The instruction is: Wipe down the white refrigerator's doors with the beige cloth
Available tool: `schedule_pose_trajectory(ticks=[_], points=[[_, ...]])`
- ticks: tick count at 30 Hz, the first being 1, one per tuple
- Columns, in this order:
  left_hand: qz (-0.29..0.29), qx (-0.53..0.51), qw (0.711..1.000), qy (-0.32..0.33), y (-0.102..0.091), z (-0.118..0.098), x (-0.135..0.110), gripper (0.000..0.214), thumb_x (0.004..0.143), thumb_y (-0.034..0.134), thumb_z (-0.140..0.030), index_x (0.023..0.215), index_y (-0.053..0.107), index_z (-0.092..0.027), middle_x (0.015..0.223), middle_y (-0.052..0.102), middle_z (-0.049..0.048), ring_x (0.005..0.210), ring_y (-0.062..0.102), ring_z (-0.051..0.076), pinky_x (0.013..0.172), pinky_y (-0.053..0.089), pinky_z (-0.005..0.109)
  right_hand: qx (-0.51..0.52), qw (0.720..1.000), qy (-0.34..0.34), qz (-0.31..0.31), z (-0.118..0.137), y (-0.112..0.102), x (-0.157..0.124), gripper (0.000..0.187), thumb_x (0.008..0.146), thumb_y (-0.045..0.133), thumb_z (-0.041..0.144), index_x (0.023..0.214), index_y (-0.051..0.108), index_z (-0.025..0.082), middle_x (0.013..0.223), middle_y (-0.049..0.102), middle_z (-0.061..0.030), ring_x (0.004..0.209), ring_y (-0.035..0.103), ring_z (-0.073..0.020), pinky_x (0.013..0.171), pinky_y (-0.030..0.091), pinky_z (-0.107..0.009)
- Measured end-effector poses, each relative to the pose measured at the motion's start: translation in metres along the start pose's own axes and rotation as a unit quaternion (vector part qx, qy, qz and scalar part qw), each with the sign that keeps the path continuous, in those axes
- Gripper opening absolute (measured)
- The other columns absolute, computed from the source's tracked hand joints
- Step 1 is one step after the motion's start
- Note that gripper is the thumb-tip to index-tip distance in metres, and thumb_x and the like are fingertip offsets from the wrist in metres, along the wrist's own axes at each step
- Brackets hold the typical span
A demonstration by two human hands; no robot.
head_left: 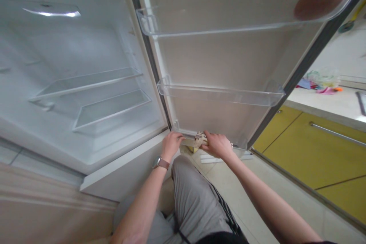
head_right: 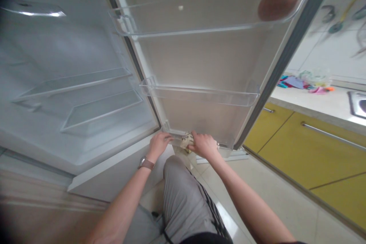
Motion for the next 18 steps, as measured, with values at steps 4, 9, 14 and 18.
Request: schedule_pose_trajectory(ticks=[4, 9, 14, 18], points=[[-0.005, 0.0, 1.0, 0.002, -0.0001, 0.0, -0.0002, 0.015, 0.096, 0.07, -0.037, 0.095, 0.082, -0.029, 0.1, 0.078, 0.003, 0.099, 0.07, 0.022, 0.087, 0.052, 0.03, -0.003, 1.0, 0.006, -0.011, -0.0029, 0.0008, -0.0006, 0.042, 0.093, 0.057, 0.061, 0.115, 0.055, 0.025, 0.099, 0.074, -0.0075, 0.089, 0.073, -0.0267, 0.067, 0.041, -0.029], [-0.011, 0.0, 1.0, 0.001, 0.0022, 0.0016, 0.0003, 0.017, 0.097, 0.069, -0.039, 0.097, 0.083, -0.029, 0.1, 0.078, 0.0033, 0.099, 0.071, 0.022, 0.086, 0.052, 0.03, 0.005, 1.0, 0.004, -0.019, -0.0046, 0.0023, -0.0002, 0.042, 0.093, 0.058, 0.06, 0.115, 0.055, 0.025, 0.098, 0.075, -0.0078, 0.087, 0.073, -0.0274, 0.069, 0.04, -0.029], [-0.014, -0.003, 1.0, 0.003, 0.0027, 0.0024, 0.0003, 0.016, 0.096, 0.07, -0.039, 0.096, 0.082, -0.029, 0.1, 0.078, 0.003, 0.1, 0.07, 0.023, 0.086, 0.052, 0.031, 0.017, 1.0, 0.008, -0.012, -0.0048, 0.004, -0.0012, 0.043, 0.093, 0.058, 0.06, 0.117, 0.055, 0.025, 0.101, 0.075, -0.0086, 0.089, 0.072, -0.0268, 0.072, 0.041, -0.029], [-0.014, 0.004, 1.0, 0.01, 0.0022, 0.0014, 0.0002, 0.015, 0.096, 0.071, -0.039, 0.095, 0.082, -0.028, 0.1, 0.078, 0.0028, 0.1, 0.07, 0.023, 0.086, 0.052, 0.031, 0.013, 1.0, 0.009, -0.014, -0.005, 0.0037, -0.0018, 0.043, 0.093, 0.058, 0.061, 0.117, 0.055, 0.025, 0.101, 0.074, -0.0081, 0.089, 0.073, -0.0269, 0.07, 0.041, -0.029]])
Point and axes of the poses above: each hand's wrist, its own x-axis towards the middle knuckle, its own y-axis out of the palm, z = x × y, the point moved 7 cm from there along x, towards the middle knuckle
